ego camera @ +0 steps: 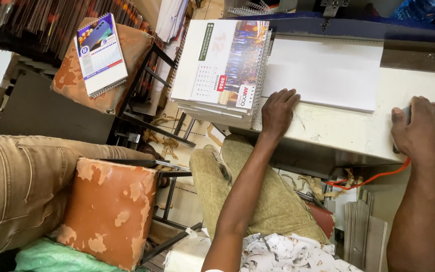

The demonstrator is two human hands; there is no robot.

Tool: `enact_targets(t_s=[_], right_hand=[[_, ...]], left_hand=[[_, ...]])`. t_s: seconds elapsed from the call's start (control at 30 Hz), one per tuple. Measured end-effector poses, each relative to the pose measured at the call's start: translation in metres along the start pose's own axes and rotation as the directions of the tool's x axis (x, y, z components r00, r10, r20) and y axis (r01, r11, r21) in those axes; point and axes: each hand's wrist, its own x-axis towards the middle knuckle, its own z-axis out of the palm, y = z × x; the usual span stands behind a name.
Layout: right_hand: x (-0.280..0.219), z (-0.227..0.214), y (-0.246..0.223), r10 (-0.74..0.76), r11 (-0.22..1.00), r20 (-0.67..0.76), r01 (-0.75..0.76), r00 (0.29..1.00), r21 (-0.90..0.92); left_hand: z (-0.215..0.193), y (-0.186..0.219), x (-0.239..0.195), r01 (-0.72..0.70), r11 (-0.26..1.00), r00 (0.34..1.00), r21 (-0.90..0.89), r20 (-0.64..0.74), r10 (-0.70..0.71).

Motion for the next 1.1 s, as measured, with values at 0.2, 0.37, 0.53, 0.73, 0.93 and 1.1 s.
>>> enact_targets(t_s=[0.2, 0.37, 0.53, 0.73, 0.93, 1.1], right_hand=[[-0.011, -0.007, -0.017, 0.096, 0.992, -0.043, -0.099, 0.994, -0.082], [-0.008, 0.005, -0.003, 0.034, 0.995, -0.133, -0.045, 0.991, -0.085], [-0.010, 0.004, -0.047, -0.200, 0.973, -0.432, 0.229, 0.879, 0.014], [0.001, 0.014, -0.137, -0.259, 0.936, -0.008, 0.253, 0.966, 0.244], [0.015, -0.016, -0.114, -0.259, 0.917, -0.369, 0.347, 0.893, 0.196], [-0.006, -0.087, -0.049, -0.142, 0.589, -0.529, 0.500, 0.837, 0.635]], left_hand=[[0.000, 0.001, 0.000, 0.020, 1.000, 1.000, -0.016, 0.003, -0.020], [-0.005, 0.003, 0.003, 0.019, 1.000, 1.000, -0.004, -0.004, -0.019], [-0.010, 0.003, 0.009, -0.014, 0.999, 1.000, 0.046, -0.024, 0.016], [-0.019, 0.028, -0.007, -0.106, 0.985, 0.993, 0.135, -0.034, 0.112], [-0.081, 0.100, -0.026, -0.223, 0.965, 0.883, 0.137, -0.391, 0.259], [-0.138, 0.141, -0.036, -0.138, 0.987, 0.779, -0.088, -0.625, 0.053]])
